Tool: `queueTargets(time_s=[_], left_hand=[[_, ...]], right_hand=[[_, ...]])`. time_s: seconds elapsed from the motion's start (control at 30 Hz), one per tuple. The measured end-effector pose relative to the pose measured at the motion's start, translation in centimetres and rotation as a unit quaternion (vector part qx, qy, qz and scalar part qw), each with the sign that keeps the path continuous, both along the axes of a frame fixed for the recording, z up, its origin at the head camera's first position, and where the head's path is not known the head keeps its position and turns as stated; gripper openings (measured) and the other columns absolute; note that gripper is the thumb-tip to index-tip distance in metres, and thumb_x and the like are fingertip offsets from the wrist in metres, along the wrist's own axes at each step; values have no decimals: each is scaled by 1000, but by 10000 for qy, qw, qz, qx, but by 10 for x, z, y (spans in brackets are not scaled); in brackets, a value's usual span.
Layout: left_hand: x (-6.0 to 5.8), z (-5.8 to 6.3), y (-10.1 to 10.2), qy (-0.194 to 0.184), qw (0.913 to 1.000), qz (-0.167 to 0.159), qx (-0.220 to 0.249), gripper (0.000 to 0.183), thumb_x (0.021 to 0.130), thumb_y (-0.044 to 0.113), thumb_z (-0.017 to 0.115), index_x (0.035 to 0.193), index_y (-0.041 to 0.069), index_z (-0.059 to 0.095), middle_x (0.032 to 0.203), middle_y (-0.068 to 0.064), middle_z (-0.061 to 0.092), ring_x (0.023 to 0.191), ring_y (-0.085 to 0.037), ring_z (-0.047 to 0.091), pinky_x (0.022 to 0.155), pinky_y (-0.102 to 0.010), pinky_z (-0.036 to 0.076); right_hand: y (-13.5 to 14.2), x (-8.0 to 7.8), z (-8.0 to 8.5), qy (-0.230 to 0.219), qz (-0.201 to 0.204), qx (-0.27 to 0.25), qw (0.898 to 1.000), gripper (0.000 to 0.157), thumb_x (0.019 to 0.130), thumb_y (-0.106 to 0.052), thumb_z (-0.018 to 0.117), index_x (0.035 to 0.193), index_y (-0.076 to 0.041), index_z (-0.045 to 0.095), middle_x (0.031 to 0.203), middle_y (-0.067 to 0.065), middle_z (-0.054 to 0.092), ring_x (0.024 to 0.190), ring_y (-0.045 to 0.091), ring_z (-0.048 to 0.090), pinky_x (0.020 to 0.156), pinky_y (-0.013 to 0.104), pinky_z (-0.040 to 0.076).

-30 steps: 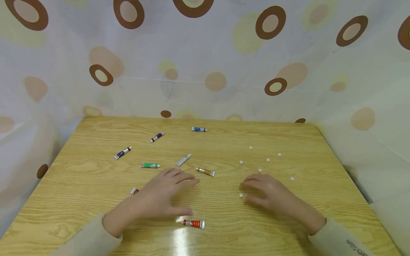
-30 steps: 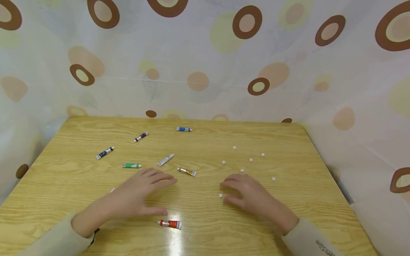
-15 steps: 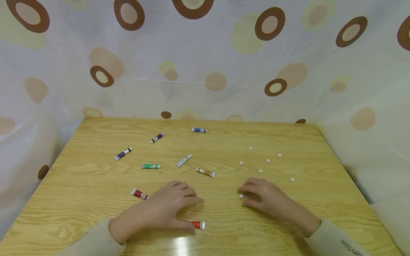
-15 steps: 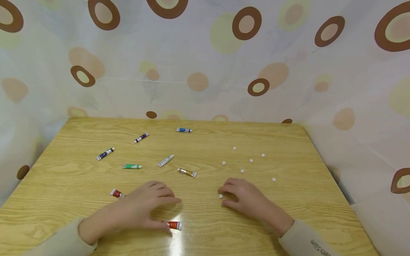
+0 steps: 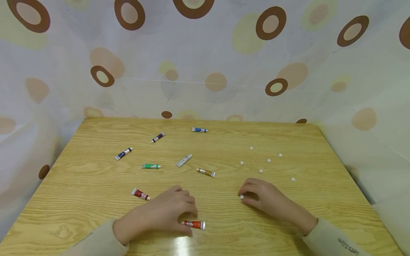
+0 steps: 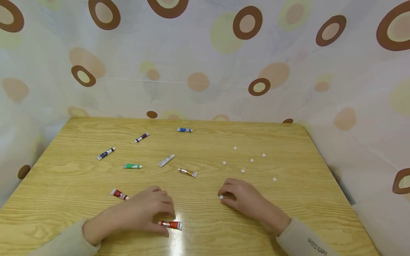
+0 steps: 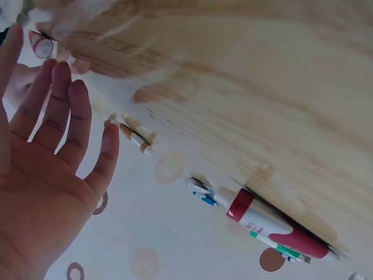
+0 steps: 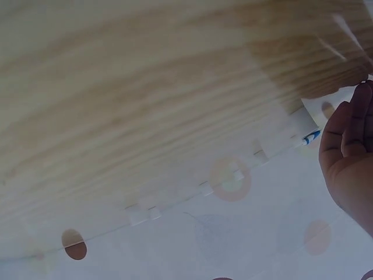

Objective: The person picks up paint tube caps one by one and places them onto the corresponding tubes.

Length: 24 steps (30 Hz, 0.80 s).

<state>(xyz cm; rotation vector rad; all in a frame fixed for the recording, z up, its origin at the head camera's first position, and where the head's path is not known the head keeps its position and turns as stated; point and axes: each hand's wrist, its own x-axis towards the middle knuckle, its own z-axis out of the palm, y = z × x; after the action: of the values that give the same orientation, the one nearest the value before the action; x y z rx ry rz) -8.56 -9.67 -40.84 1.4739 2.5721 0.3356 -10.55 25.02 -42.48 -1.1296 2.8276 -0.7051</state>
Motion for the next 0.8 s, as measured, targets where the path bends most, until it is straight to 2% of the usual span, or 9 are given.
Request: queueTargets(time_s=[0.23, 0.5, 0.8], left_hand=[[-1, -1, 2, -60, 9999, -54, -63, 14, 90, 43, 78, 91, 30, 75, 87, 20, 62, 81, 4, 48, 84, -22, 41], [-1, -1, 4, -65, 10000, 49, -14, 10, 88, 34, 80, 82, 29, 73, 81, 20, 59, 75, 5, 43, 78, -19, 36], [0, 3, 5, -200, 9993, 284, -143, 10, 85, 35, 81, 85, 28, 74, 84, 20, 63, 78, 4, 48, 82, -22, 43]], right_hand=[[-2, 0, 1, -113, -67, 62, 9999, 10, 91, -16, 79, 97, -23, 74, 97, -15, 66, 86, -2, 60, 76, 23, 56], [-2, 1, 4, -143, -95, 6, 9999, 10, 92, -17, 78, 98, -24, 74, 96, -16, 66, 86, -1, 60, 76, 24, 56], [-4, 0, 10, -297, -151, 91, 9994, 10, 93, -17, 77, 98, -24, 73, 96, -17, 67, 88, -2, 61, 79, 25, 57]])
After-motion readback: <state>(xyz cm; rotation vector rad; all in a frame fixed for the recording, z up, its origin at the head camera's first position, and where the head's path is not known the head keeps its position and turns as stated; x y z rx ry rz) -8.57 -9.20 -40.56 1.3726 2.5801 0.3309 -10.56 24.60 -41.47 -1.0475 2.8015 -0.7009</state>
